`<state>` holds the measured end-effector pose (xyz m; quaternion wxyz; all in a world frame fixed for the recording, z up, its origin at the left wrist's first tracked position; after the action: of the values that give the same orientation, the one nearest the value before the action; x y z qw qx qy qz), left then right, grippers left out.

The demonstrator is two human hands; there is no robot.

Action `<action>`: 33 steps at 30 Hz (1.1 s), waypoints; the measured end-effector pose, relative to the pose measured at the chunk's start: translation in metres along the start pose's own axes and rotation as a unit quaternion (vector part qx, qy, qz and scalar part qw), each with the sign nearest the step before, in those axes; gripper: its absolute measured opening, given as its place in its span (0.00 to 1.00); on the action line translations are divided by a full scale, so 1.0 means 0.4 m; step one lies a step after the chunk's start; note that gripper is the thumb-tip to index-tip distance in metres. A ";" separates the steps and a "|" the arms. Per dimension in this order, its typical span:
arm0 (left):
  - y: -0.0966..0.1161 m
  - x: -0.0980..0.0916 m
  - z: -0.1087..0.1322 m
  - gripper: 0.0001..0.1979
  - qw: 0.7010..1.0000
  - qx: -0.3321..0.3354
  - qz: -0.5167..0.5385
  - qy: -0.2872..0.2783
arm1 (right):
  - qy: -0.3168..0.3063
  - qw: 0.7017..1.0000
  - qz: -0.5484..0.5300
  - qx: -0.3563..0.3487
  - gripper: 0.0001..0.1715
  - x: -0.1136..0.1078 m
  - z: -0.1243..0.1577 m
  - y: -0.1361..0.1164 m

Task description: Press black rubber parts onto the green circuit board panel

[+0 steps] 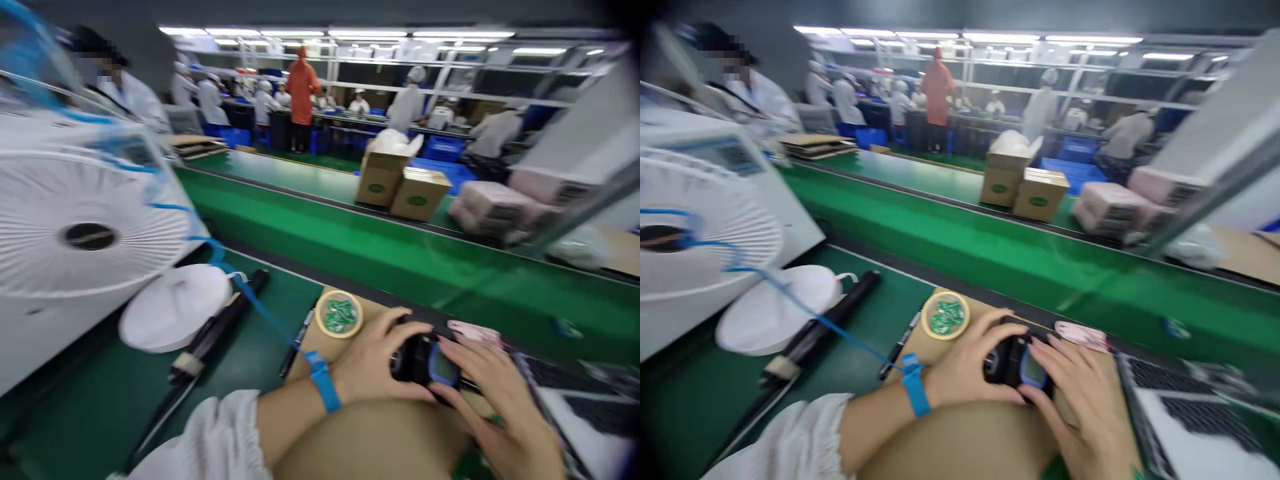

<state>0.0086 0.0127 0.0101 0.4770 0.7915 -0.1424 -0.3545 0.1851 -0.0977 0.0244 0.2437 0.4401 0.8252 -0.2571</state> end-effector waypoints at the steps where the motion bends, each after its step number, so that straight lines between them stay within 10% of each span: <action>1: 0.004 -0.009 -0.003 0.44 0.999 -0.023 -0.016 -0.016 | -0.010 1.000 0.019 -0.009 0.19 -0.006 -0.004 -0.004; 33: 0.013 -0.018 -0.025 0.36 0.994 -0.071 -0.081 -0.032 | 0.012 0.997 -0.005 0.081 0.38 0.008 -0.034 -0.028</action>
<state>0.0110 0.0208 0.0207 0.4969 0.7530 -0.0675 -0.4262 0.1717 -0.0924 0.0350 0.1961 0.4569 0.8067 -0.3194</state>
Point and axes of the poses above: each hand's wrist, its own z-axis away from the middle knuckle, its own x-axis out of the palm, y = z × x, the point moved 1 cm from there along -z, towards the middle knuckle, and after that the axes turned 9 degrees about -x, right-handed, at the moved point
